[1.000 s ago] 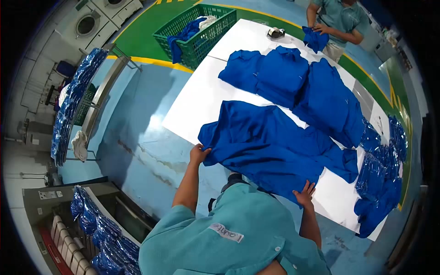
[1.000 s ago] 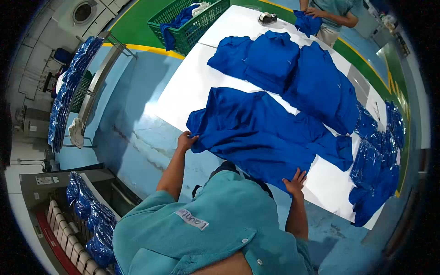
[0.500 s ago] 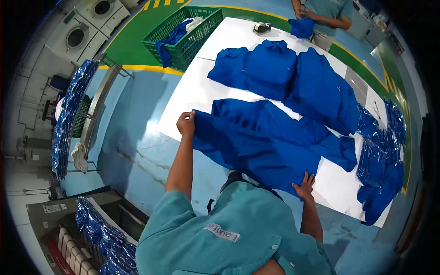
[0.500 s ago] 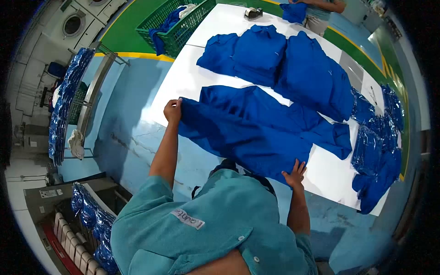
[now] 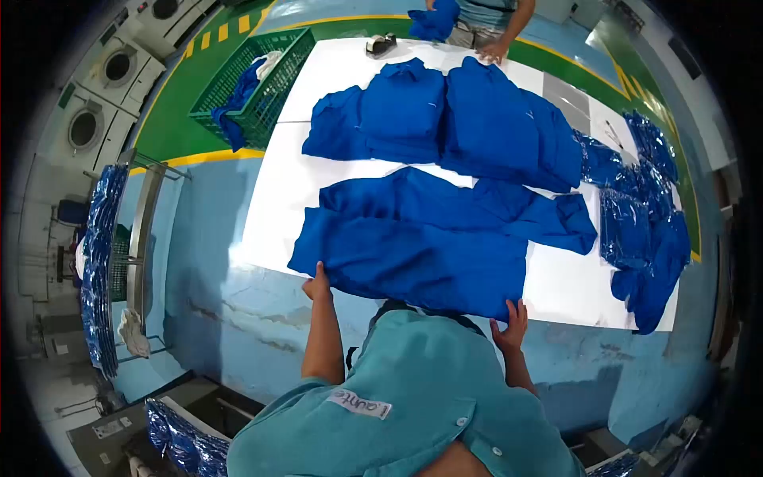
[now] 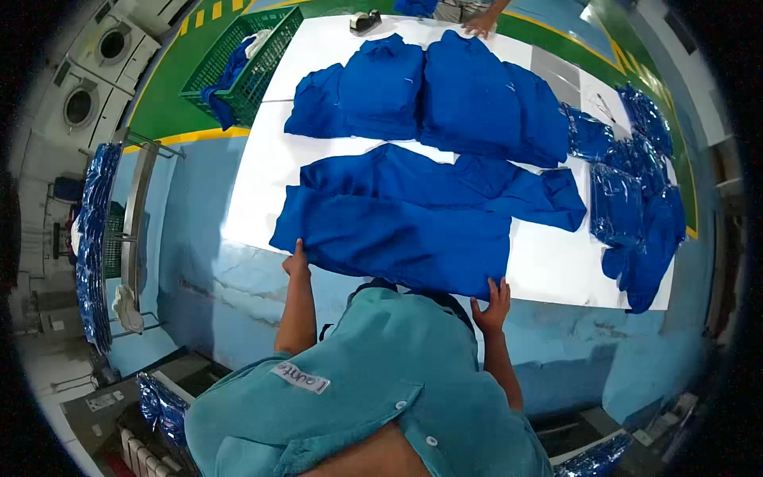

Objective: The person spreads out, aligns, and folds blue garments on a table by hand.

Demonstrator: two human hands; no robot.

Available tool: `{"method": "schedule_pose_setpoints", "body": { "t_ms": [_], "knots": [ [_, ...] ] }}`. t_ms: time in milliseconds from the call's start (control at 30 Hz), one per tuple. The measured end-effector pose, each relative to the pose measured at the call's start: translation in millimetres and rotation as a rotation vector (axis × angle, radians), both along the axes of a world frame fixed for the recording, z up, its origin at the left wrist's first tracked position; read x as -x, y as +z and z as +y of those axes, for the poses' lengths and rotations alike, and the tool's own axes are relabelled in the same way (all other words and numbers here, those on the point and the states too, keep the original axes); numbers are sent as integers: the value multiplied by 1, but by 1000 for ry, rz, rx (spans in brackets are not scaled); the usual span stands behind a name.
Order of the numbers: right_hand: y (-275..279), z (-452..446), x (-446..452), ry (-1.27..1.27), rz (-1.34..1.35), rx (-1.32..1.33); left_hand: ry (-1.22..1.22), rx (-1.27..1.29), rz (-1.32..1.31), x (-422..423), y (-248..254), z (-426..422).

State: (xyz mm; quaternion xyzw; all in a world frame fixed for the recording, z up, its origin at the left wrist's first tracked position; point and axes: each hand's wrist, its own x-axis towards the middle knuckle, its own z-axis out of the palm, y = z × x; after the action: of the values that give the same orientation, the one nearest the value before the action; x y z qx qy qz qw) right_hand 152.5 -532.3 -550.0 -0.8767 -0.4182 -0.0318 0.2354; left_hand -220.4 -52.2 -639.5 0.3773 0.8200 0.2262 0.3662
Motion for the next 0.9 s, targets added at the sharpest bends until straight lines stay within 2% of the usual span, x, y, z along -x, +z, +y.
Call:
{"method": "schedule_pose_setpoints", "body": {
  "t_ms": [67,200,300,367,433,467,533,700,767,800,867,900],
  "knots": [
    [5,0,7,22,21,60,3,69,50,4,1,7],
    [2,4,13,-58,10,244,-74,-236,131,12,-2,26],
    [7,10,8,-49,26,220,-30,-261,111,12,24,44],
    [8,11,6,-34,48,200,129,-429,-644,6,78,52],
    [10,8,2,-48,62,178,127,-552,-661,-1,131,55],
    [11,6,1,-44,77,156,146,-535,-501,7,144,67],
    [11,5,-2,-30,103,105,260,-629,-549,9,161,85],
    [2,-4,-1,-84,205,58,221,-661,-543,-4,199,109],
    [-1,-7,-5,-85,221,34,60,-741,-517,-20,205,109],
    [-2,-6,-8,-78,235,13,57,-742,-515,-36,217,100],
    [-5,-2,-12,-56,263,-25,-350,-767,-163,-84,261,52],
    [-6,1,-14,-52,265,-25,-522,-863,-393,-114,282,16]
  ]
}}
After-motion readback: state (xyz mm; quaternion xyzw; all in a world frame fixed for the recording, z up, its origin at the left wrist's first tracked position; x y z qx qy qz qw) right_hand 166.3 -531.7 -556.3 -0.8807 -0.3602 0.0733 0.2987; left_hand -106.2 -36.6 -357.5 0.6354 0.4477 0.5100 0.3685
